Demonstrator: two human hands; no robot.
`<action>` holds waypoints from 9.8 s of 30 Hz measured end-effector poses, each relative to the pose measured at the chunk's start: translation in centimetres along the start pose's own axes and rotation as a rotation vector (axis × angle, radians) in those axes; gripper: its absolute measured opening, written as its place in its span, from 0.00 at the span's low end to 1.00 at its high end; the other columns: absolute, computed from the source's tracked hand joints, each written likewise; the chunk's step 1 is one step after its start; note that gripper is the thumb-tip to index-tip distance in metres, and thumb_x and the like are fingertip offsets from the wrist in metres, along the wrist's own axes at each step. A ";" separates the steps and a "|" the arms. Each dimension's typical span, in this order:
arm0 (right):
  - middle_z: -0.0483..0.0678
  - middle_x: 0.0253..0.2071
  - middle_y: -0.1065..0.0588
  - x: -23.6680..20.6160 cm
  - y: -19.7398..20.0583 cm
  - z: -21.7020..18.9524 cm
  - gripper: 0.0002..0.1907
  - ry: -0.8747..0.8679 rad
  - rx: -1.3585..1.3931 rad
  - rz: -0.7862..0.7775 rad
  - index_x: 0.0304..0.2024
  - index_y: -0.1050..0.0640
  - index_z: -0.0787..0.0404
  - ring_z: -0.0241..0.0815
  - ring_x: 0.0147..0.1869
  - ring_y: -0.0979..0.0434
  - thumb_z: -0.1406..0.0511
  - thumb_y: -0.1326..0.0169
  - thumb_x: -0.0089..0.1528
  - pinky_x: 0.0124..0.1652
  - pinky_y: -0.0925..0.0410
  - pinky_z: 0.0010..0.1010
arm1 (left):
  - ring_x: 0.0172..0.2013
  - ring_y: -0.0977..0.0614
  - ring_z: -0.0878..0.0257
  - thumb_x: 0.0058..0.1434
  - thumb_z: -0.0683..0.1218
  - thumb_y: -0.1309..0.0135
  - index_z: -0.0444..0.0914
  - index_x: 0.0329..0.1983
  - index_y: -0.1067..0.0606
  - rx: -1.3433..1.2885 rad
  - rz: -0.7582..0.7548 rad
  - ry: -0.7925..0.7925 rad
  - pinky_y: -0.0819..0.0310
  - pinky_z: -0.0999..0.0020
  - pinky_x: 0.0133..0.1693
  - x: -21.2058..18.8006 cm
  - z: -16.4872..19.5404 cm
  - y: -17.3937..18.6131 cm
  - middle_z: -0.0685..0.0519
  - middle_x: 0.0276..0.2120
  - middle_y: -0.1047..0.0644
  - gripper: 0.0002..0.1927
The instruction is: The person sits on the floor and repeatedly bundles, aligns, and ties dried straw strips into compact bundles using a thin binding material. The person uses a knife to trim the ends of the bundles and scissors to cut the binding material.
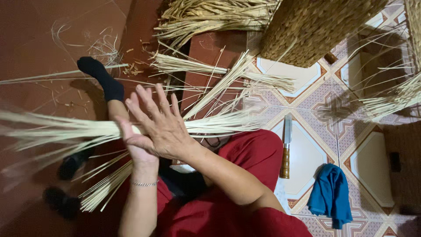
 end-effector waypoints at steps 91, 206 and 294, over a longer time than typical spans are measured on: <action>0.53 0.80 0.51 6.6 -8.6 -10.8 0.40 0.307 -0.095 -0.297 0.71 0.31 0.55 0.60 0.84 0.68 0.37 0.66 0.69 0.73 0.70 0.66 | 0.79 0.55 0.51 0.52 0.84 0.66 0.50 0.81 0.57 -0.268 0.034 -0.342 0.57 0.38 0.73 -2.2 9.2 5.6 0.52 0.81 0.55 0.60; 0.59 0.81 0.59 8.3 -6.9 -5.1 0.36 0.156 0.338 0.021 0.77 0.46 0.52 0.68 0.84 0.57 0.53 0.53 0.70 0.75 0.50 0.59 | 0.77 0.48 0.52 0.69 0.73 0.70 0.40 0.79 0.51 -0.175 0.075 -0.116 0.54 0.48 0.74 -0.3 5.6 6.1 0.48 0.79 0.52 0.45; 0.38 0.21 0.35 -1.1 -11.0 9.5 0.18 -0.533 1.100 0.009 0.33 0.28 0.61 0.28 0.24 0.38 0.57 0.53 0.73 0.25 0.41 0.22 | 0.44 0.15 0.53 0.68 0.43 0.48 0.31 0.77 0.44 0.309 0.164 -0.154 0.23 0.64 0.37 3.9 11.0 8.9 0.40 0.49 0.21 0.36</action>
Point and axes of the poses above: each hand's wrist, its own x-axis towards the middle knuckle, its own y-axis out of the back of the hand, z = x × y, the point moved 7 cm from there along x, towards the middle knuckle
